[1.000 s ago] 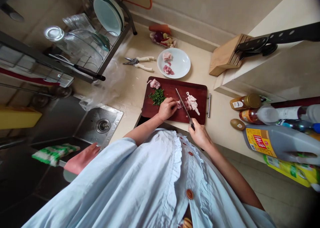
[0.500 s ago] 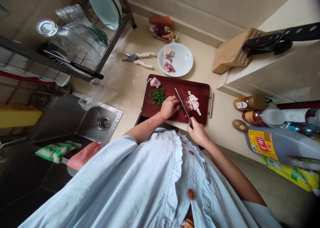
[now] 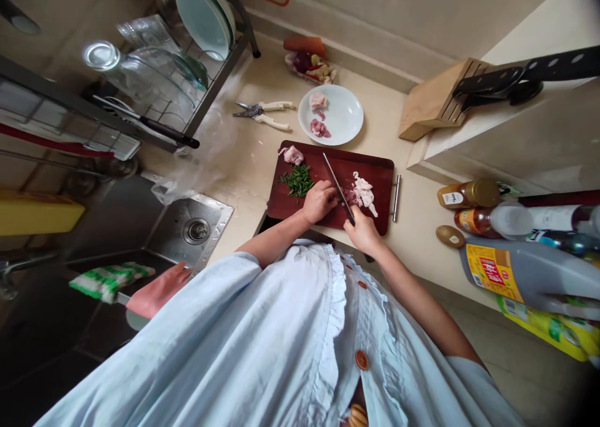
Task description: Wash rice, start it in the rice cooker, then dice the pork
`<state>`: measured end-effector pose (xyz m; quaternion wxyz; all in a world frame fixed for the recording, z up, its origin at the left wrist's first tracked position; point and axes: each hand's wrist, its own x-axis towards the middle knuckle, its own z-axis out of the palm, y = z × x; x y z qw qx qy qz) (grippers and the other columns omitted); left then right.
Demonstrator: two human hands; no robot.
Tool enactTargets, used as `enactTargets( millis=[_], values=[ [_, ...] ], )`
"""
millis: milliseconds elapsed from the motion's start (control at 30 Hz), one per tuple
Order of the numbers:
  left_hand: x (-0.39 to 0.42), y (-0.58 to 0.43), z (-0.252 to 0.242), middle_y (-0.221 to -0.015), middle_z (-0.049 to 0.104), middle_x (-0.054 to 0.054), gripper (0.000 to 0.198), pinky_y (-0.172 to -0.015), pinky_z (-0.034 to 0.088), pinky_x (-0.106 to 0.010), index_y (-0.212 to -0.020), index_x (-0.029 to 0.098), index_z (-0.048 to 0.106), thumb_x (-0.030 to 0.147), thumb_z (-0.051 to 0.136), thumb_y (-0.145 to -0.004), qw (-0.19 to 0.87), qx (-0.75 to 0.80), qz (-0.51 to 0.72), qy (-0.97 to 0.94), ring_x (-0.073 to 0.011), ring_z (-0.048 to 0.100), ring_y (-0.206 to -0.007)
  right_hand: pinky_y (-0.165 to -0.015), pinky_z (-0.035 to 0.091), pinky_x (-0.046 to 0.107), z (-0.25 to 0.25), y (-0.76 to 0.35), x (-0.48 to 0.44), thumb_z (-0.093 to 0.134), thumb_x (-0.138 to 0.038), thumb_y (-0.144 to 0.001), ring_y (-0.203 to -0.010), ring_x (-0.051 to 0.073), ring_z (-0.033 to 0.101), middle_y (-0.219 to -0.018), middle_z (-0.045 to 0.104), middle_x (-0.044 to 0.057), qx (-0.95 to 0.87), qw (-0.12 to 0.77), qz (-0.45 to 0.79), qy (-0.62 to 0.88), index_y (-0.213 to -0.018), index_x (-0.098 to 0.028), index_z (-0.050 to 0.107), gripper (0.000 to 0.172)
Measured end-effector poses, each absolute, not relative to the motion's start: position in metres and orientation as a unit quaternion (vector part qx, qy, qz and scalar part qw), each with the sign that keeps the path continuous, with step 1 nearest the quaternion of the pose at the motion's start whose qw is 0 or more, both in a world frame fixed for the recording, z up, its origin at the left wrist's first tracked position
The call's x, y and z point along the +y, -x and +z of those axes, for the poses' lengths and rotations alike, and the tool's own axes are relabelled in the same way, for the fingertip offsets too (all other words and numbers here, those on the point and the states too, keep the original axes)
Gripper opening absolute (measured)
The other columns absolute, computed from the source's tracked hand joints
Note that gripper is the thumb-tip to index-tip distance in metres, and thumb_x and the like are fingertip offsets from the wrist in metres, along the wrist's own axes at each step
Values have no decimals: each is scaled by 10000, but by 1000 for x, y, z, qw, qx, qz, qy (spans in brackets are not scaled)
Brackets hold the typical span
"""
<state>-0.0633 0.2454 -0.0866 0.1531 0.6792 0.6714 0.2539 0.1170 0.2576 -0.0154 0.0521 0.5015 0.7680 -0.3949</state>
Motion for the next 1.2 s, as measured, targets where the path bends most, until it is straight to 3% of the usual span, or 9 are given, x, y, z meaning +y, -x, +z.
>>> enactTargets(
  millis=[267, 433, 700, 900, 1067, 1200],
  values=[
    [242, 62, -84, -762, 561, -58, 171, -715, 436, -296, -695, 176, 606, 236, 537, -840, 115, 686, 278, -663, -180, 521, -777, -575, 371, 254, 2, -138, 249, 405, -298, -838, -599, 176, 553, -664, 594, 20, 744, 37, -413, -523, -981, -201, 554, 228],
    [242, 62, -85, -817, 582, -54, 109, -748, 448, -298, -744, 182, 614, 209, 548, -826, 132, 679, 291, -661, -174, 529, -809, -602, 379, 256, 15, -148, 235, 384, -290, -835, -641, 185, 568, -682, 592, 26, 761, 41, -412, -500, -1063, -184, 536, 294],
    [244, 63, -87, -790, 589, -51, 88, -729, 443, -297, -730, 179, 627, 182, 575, -801, 135, 673, 279, -671, -179, 529, -789, -564, 353, 247, 4, -135, 245, 402, -275, -814, -577, 167, 523, -637, 554, 2, 739, 76, -445, -500, -945, -207, 515, 185],
    [244, 64, -84, -764, 574, -49, 88, -689, 429, -296, -723, 179, 626, 193, 585, -799, 134, 678, 255, -677, -182, 522, -770, -590, 379, 254, -14, -105, 264, 425, -271, -805, -636, 187, 568, -741, 624, 48, 755, 31, -430, -494, -1049, -195, 526, 275],
    [243, 64, -87, -791, 582, -49, 66, -701, 426, -296, -747, 180, 630, 179, 587, -797, 130, 671, 268, -679, -182, 518, -787, -570, 376, 250, -10, -129, 251, 417, -265, -812, -589, 185, 564, -646, 591, 17, 753, 84, -419, -499, -1046, -199, 539, 272],
    [243, 64, -87, -772, 576, -51, 56, -679, 424, -295, -752, 176, 636, 188, 596, -790, 129, 671, 268, -680, -186, 515, -781, -594, 394, 259, -16, -115, 261, 435, -273, -807, -644, 198, 586, -725, 625, 45, 770, 59, -404, -490, -1105, -197, 528, 321]
  ],
)
